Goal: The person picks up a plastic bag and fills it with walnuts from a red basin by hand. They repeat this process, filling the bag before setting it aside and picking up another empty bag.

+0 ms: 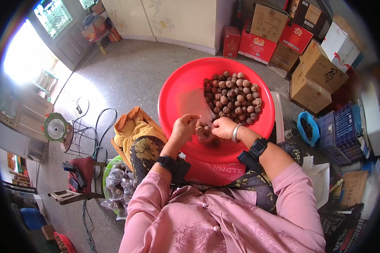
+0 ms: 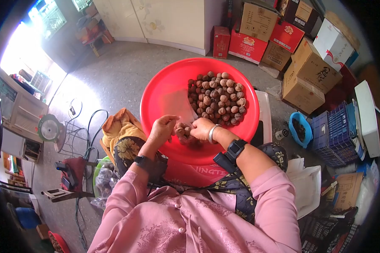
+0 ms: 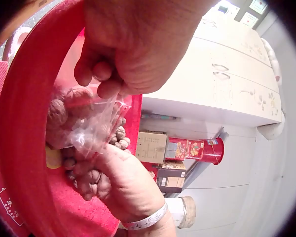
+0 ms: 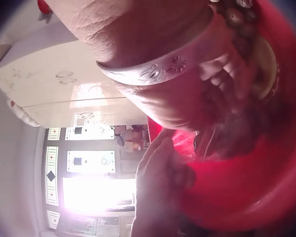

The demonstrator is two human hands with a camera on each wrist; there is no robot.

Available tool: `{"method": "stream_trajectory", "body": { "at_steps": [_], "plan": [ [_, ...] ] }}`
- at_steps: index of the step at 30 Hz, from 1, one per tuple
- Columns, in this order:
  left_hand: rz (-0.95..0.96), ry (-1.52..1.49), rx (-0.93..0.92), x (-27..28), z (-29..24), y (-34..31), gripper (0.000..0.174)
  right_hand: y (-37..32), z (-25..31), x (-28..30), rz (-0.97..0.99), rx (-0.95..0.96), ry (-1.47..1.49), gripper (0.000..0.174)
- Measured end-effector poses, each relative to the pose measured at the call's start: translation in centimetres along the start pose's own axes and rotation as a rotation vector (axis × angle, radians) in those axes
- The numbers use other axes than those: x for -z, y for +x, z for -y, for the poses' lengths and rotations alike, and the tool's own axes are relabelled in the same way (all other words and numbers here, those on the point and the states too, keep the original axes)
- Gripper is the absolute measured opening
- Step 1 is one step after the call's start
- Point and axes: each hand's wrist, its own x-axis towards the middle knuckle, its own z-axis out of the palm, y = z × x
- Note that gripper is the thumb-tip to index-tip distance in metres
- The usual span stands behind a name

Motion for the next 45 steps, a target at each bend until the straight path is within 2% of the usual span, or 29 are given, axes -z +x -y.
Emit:
{"method": "stream_trajectory", "body": {
  "at_steps": [2, 4, 9, 11, 12, 14, 15, 16, 17, 18, 19, 20, 22, 23, 25, 29, 31, 32, 35, 36, 38, 39, 41, 42, 44, 45],
  "plan": [
    [-0.008, 0.008, 0.010, 0.0, 0.0, 0.1, 0.024, 0.1, -0.2, 0.6, 0.014, 0.019, 0.067, 0.018],
    [-0.074, -0.030, -0.008, -0.3, 0.0, 0.0, 0.020, 1.1, -1.4, 1.0, -0.025, 0.236, 0.145, 0.015],
    [-0.068, 0.029, 0.032, -0.2, -0.9, -0.3, 0.017, 1.0, -1.2, 1.3, -0.057, 0.196, 0.120, 0.015],
    [-0.075, 0.043, 0.024, -0.3, -0.8, -0.3, 0.016, 1.0, -1.0, 1.3, 0.045, 0.034, 0.287, 0.018],
    [-0.084, 0.041, 0.008, -0.2, -0.6, -0.2, 0.016, 1.1, -1.1, 1.6, 0.043, 0.034, 0.289, 0.018],
    [-0.092, 0.038, -0.009, -0.3, -0.2, -0.1, 0.016, 1.7, -1.4, 2.4, -0.037, -0.110, 0.282, 0.027],
    [-0.114, 0.032, -0.012, -0.3, -0.1, -0.1, 0.015, 2.5, -2.5, 2.3, -0.119, -0.165, 0.136, 0.026],
    [-0.136, 0.026, -0.015, -0.3, 0.0, -0.1, 0.014, 3.6, -4.4, 1.7, -0.120, -0.165, 0.137, 0.026],
    [-0.135, 0.027, -0.016, -0.3, 0.2, 0.0, 0.014, 5.1, -7.0, 0.9, -0.185, -0.033, -0.237, 0.024],
    [-0.133, 0.034, -0.027, -0.3, 0.3, 0.1, 0.014, 4.9, -6.7, 0.6, -0.246, 0.103, -0.609, 0.024],
    [-0.130, 0.042, -0.038, -0.3, 0.4, 0.1, 0.014, 4.8, -6.5, 0.4, 0.066, 0.027, -0.764, 0.025],
    [-0.129, 0.044, -0.040, -0.2, 0.3, 0.2, 0.014, 3.7, -6.0, -0.1, 0.177, -0.018, -0.726, 0.029],
    [-0.088, 0.031, -0.027, -0.1, 0.3, 0.2, 0.016, 4.1, -7.5, -1.8, 0.320, 0.039, -0.758, 0.035],
    [-0.087, 0.032, -0.027, -0.1, 0.3, 0.2, 0.016, 4.3, -8.3, -2.4, 0.318, 0.039, -0.757, 0.035],
    [-0.070, -0.022, -0.036, -0.1, 0.5, 0.2, 0.017, 4.7, -9.4, -3.1, 0.464, 0.093, -0.697, 0.037],
    [-0.068, -0.043, -0.039, -0.1, 0.3, 0.1, 0.018, 3.0, -7.1, -2.7, 0.447, 0.046, -0.700, 0.040],
    [-0.041, -0.017, -0.011, 0.0, -0.2, -0.1, 0.019, 1.6, -4.4, -1.8, 0.386, -0.083, -0.787, 0.037],
    [-0.044, -0.019, -0.012, 0.1, -0.3, -0.2, 0.019, 1.3, -3.9, -1.3, 0.387, -0.081, -0.790, 0.037],
    [-0.041, -0.047, 0.011, -0.1, -0.4, -0.2, 0.020, 0.4, -2.7, 1.0, 0.013, 0.144, -0.561, 0.021],
    [-0.048, -0.040, 0.021, -0.1, -0.2, -0.1, 0.020, -0.3, -1.3, 1.9, -0.040, 0.175, -0.566, 0.028],
    [-0.064, -0.036, 0.033, -0.2, 0.1, 0.1, 0.019, -1.4, -0.3, 2.8, -0.193, 0.277, -0.419, 0.027],
    [-0.069, -0.022, 0.008, -0.3, 0.2, 0.1, 0.019, -2.0, 0.6, 2.9, -0.187, 0.282, -0.425, 0.027],
    [-0.079, -0.011, -0.014, -0.3, -0.2, -0.1, 0.019, -2.9, 1.9, 2.7, -0.353, 0.552, -0.291, 0.020],
    [-0.070, 0.002, -0.001, -0.2, -0.8, -0.4, 0.019, -2.7, 1.8, 2.4, -0.347, 0.553, -0.293, 0.020],
    [-0.061, 0.015, 0.012, -0.2, -1.1, -0.6, 0.018, -2.2, 1.7, 1.7, -0.392, 0.681, -0.243, 0.025],
    [-0.069, 0.007, 0.007, -0.3, -0.9, -0.5, 0.018, -2.5, 2.0, 1.7, -0.377, 0.599, -0.230, 0.024]
  ]
}}
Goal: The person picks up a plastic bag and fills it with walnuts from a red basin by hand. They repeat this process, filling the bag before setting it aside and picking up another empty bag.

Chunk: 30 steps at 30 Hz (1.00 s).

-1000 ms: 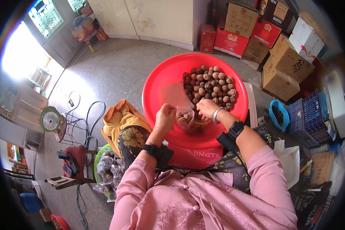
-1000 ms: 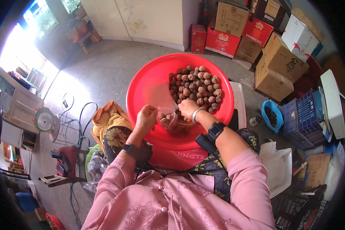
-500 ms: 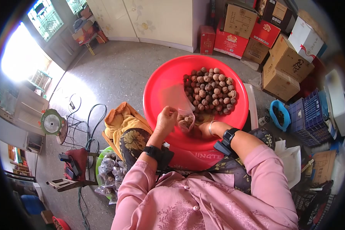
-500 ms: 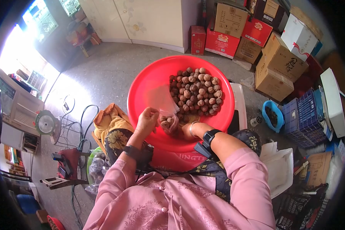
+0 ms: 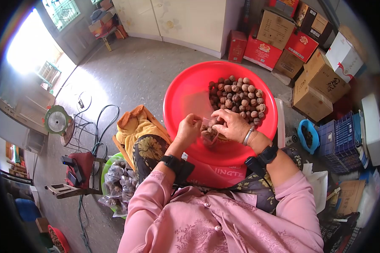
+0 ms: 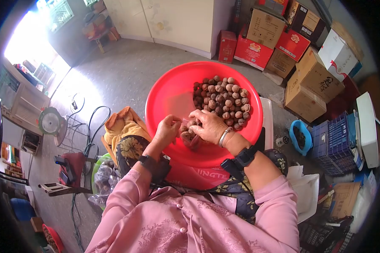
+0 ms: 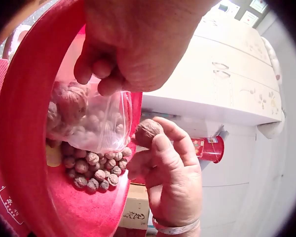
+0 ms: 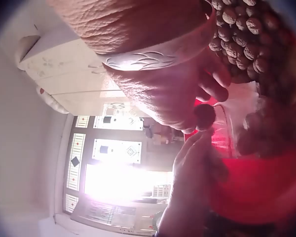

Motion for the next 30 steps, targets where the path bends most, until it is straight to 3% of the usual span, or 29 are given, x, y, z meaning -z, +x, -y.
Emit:
{"method": "stream_trajectory", "body": {
  "at_steps": [3, 7, 11, 14, 16, 17, 20, 22, 25, 30],
  "plan": [
    [-0.014, -0.026, -0.009, -0.2, 0.6, 0.3, 0.019, -0.1, 0.0, 0.2, 0.053, -0.093, -0.033, 0.021],
    [0.002, -0.030, -0.010, 0.0, 0.7, 0.4, 0.019, -1.4, -0.3, -1.7, 0.143, -0.032, 0.043, 0.020],
    [0.000, -0.023, 0.000, 0.1, 0.3, 0.1, 0.018, -2.8, 0.8, -3.8, 0.310, -0.136, -0.171, 0.029],
    [0.005, -0.016, -0.002, 0.2, 0.2, 0.1, 0.018, -3.1, 0.3, -4.8, 0.283, -0.160, -0.190, 0.024],
    [-0.018, 0.066, 0.025, 0.2, 0.3, 0.3, 0.020, -3.1, -1.0, -5.4, 0.080, 0.009, -0.100, 0.014],
    [-0.020, 0.068, 0.022, 0.1, 1.1, 0.8, 0.020, -3.1, -1.1, -5.1, 0.078, 0.012, -0.101, 0.014],
    [-0.133, 0.241, -0.134, -0.4, 3.2, 1.7, 0.024, -3.2, -1.6, -3.8, 0.072, 0.134, -0.116, 0.005],
    [-0.190, 0.365, -0.324, -0.6, 2.9, 1.4, 0.024, -3.3, -1.9, -3.3, 0.073, 0.116, -0.120, 0.004],
    [-0.024, 0.349, -0.231, -0.3, 2.6, 1.2, 0.020, -3.6, -2.5, -3.2, 0.026, 0.084, -0.092, 0.005],
    [-0.044, 0.270, -0.123, 0.2, 1.3, 0.2, 0.014, -3.6, -2.5, -2.6, -0.064, -0.015, -0.048, 0.007]
  ]
}}
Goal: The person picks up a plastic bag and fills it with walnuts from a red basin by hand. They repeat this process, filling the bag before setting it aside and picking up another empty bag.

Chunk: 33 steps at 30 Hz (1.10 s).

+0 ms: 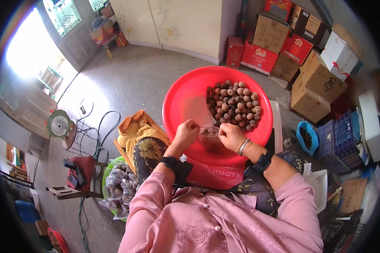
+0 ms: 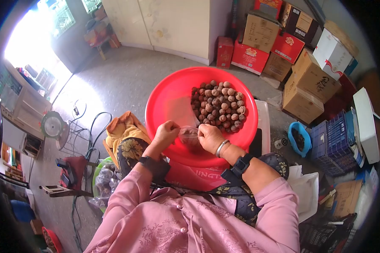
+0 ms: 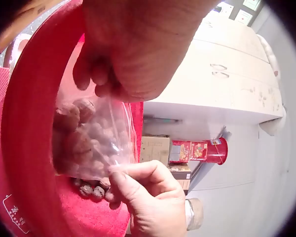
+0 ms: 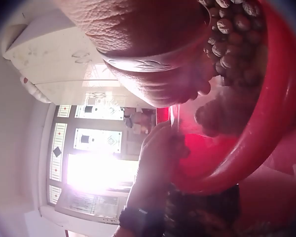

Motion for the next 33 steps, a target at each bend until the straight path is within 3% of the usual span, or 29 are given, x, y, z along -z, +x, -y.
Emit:
{"method": "stream_trajectory", "body": {
  "at_steps": [2, 5, 6, 7, 9, 12, 14, 16, 19, 21, 23, 24, 25, 27, 29, 31, 32, 33],
  "plan": [
    [0.020, -0.011, 0.002, 0.0, 0.5, 0.0, 0.014, 0.1, -0.3, 0.1, -0.068, -0.121, 0.076, 0.007],
    [0.039, -0.055, -0.143, -0.5, 1.7, 0.4, 0.017, 0.5, -0.6, -0.1, -0.204, -0.175, 0.140, 0.008],
    [0.078, -0.074, -0.114, -0.5, 1.1, 0.2, 0.020, 0.6, 0.0, 0.6, -0.114, -0.306, 0.139, 0.011],
    [0.118, -0.093, -0.085, -0.4, 0.6, -0.1, 0.022, 0.5, -0.6, 0.4, -0.118, -0.305, 0.140, 0.011],
    [0.109, 0.028, -0.153, -0.3, -0.4, -0.8, 0.024, 0.5, -1.9, 0.0, -0.223, -0.082, 0.003, 0.012],
    [0.085, 0.200, -0.211, -0.4, -1.0, -1.1, 0.026, 0.5, -2.9, 0.2, -0.116, -0.238, 0.054, 0.012],
    [0.068, 0.250, -0.201, -0.5, -0.8, -1.1, 0.025, 0.4, -2.9, 0.3, -0.135, -0.217, 0.068, 0.012],
    [-0.031, 0.329, -0.364, -0.6, 0.0, -1.1, 0.024, 0.4, -2.8, 0.2, -0.151, -0.195, 0.083, 0.012],
    [-0.156, 0.347, -0.438, -0.7, 0.0, -1.3, 0.022, 0.6, -2.1, 0.1, -0.128, -0.225, 0.133, 0.012],
    [-0.136, 0.297, -0.451, -0.7, 0.4, -1.0, 0.019, 0.6, -0.5, 0.9, -0.039, -0.465, 0.365, 0.013],
    [-0.116, 0.245, -0.466, -0.7, 0.6, -0.7, 0.018, 0.8, -1.7, 0.1, -0.074, -0.383, 0.351, 0.013],
    [-0.070, 0.212, -0.373, -0.6, 0.6, -0.7, 0.017, 1.0, -2.2, -0.1, -0.107, -0.302, 0.337, 0.013],
    [-0.025, 0.179, -0.278, -0.5, 0.6, -0.7, 0.016, 1.0, -2.8, -0.4, -0.107, -0.298, 0.337, 0.013],
    [-0.058, 0.120, -0.295, -0.9, 1.4, -0.2, 0.015, 1.2, -1.8, 0.0, -0.082, -0.417, 0.432, 0.010],
    [-0.089, 0.059, -0.312, -1.0, 1.4, -0.2, 0.015, 1.3, -1.9, -0.2, -0.084, -0.406, 0.402, 0.010],
    [0.014, 0.085, -0.181, -0.6, 0.7, -0.5, 0.023, 1.3, -2.1, -0.4, -0.086, -0.395, 0.372, 0.010],
    [0.011, 0.084, -0.180, -0.7, 1.0, -0.4, 0.023, 1.3, -2.1, -0.3, -0.076, -0.382, 0.362, 0.012],
    [-0.015, 0.150, -0.301, -0.9, 2.0, 0.1, 0.025, 1.3, -2.0, -0.3, -0.064, -0.369, 0.352, 0.014]
  ]
}}
